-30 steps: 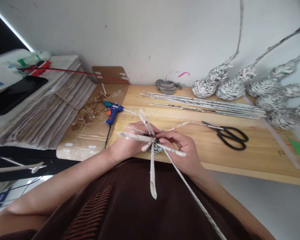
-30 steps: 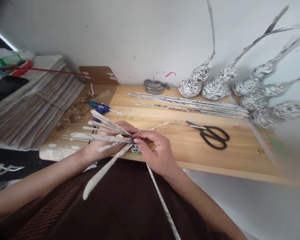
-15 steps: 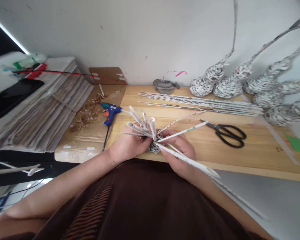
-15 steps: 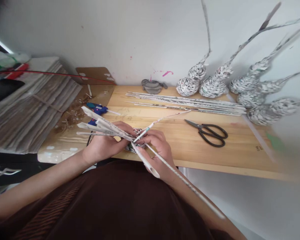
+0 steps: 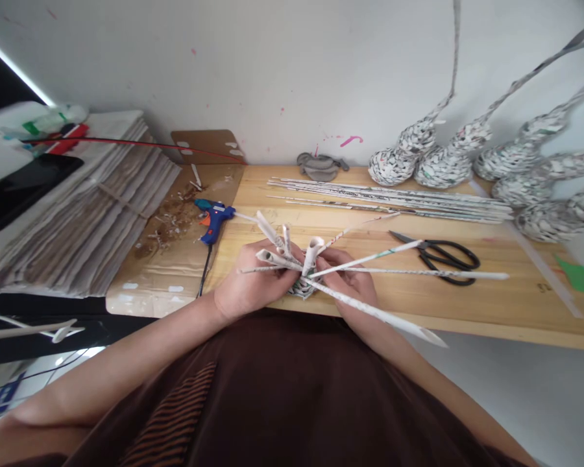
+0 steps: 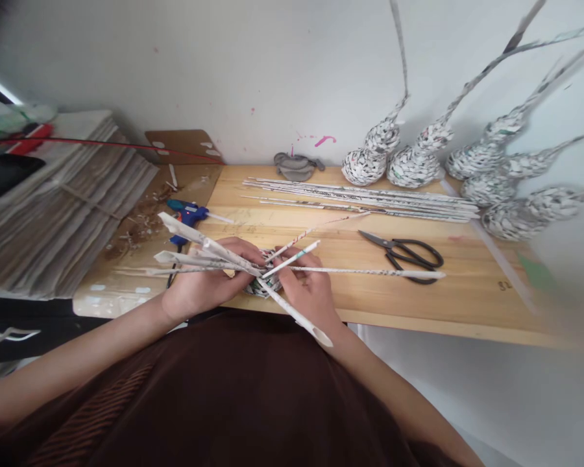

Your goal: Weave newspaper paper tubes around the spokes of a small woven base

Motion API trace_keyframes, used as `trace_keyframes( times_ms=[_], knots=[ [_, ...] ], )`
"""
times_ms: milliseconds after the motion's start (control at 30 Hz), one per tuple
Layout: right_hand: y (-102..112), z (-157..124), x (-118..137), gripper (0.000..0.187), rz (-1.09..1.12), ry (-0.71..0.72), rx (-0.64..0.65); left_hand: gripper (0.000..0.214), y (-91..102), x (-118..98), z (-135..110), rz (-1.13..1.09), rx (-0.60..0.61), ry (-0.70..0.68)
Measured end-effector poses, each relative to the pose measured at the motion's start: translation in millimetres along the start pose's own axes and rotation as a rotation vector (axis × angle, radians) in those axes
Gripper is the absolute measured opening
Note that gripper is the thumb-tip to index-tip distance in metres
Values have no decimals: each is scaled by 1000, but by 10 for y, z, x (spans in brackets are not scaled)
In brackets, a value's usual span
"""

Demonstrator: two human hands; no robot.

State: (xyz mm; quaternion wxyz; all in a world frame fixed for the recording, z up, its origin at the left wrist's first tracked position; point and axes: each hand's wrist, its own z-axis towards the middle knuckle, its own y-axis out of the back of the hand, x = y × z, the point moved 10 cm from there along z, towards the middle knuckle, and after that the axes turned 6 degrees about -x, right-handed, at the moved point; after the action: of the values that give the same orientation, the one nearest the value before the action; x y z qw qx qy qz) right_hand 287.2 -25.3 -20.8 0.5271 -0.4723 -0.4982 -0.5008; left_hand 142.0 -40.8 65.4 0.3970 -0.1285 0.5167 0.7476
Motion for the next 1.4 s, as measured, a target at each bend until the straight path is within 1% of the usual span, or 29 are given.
trace_keyframes(
  times_ms=[167, 333, 400, 533, 600, 667, 700, 767, 867, 933, 1000, 1033, 1067, 1133, 1200, 1267, 1333, 1400],
  knots=[
    [-22, -26, 95, 14, 33, 67, -24, 9, -31, 22, 5, -21, 31, 10],
    [13, -69, 168, 7, 110, 102, -98, 6, -33, 47, 2, -116, 30, 24],
    [-2, -61, 197, 6, 91, 129, -89, 7, -34, 45, 5, -111, 29, 30],
    [-13, -39, 240, 6, 8, 178, -69, 5, -7, 15, 9, -9, -8, 26],
    [-12, -50, 289, 3, -7, 212, -56, 3, -8, 27, 3, -59, -19, 57],
    [-29, -70, 327, 3, -45, 233, -21, 6, -29, 44, -3, -171, -13, 92],
    [-37, -78, 328, 5, -64, 229, 1, 10, -42, 47, -3, -210, -5, 99],
    [-10, -74, 284, 10, -89, 186, 13, 15, -44, 48, 10, -215, -6, 101],
    [166, -39, 125, 16, -111, 50, -68, 16, -22, 84, 32, -165, -29, 131],
    [245, -42, 13, 26, -70, -55, -76, 17, -9, 112, 35, -171, -51, 162],
    [173, -87, -45, 38, -19, -144, 43, 19, -9, 125, 31, -176, -66, 185],
    [138, -116, -42, 37, -20, -169, 88, 20, -11, 125, 29, -177, -74, 191],
    [118, -132, 15, 32, -25, -145, 108, 21, -14, 119, 29, -177, -79, 194],
    [136, -119, 235, 20, -47, 2, 58, 25, -26, 98, 34, -173, -81, 192],
    [101, -89, 411, 14, -52, 119, 41, 28, -28, 80, 42, -164, -87, 192],
    [-1, -42, 446, 12, -31, 122, 96, 27, -24, 76, 47, -150, -92, 198],
    [-85, -3, 386, 8, 6, 56, 144, 26, -33, 84, 45, -145, -85, 209],
    [-95, 14, 323, 6, 46, 8, 131, 27, -30, 88, 42, -152, -92, 210]
  ],
)
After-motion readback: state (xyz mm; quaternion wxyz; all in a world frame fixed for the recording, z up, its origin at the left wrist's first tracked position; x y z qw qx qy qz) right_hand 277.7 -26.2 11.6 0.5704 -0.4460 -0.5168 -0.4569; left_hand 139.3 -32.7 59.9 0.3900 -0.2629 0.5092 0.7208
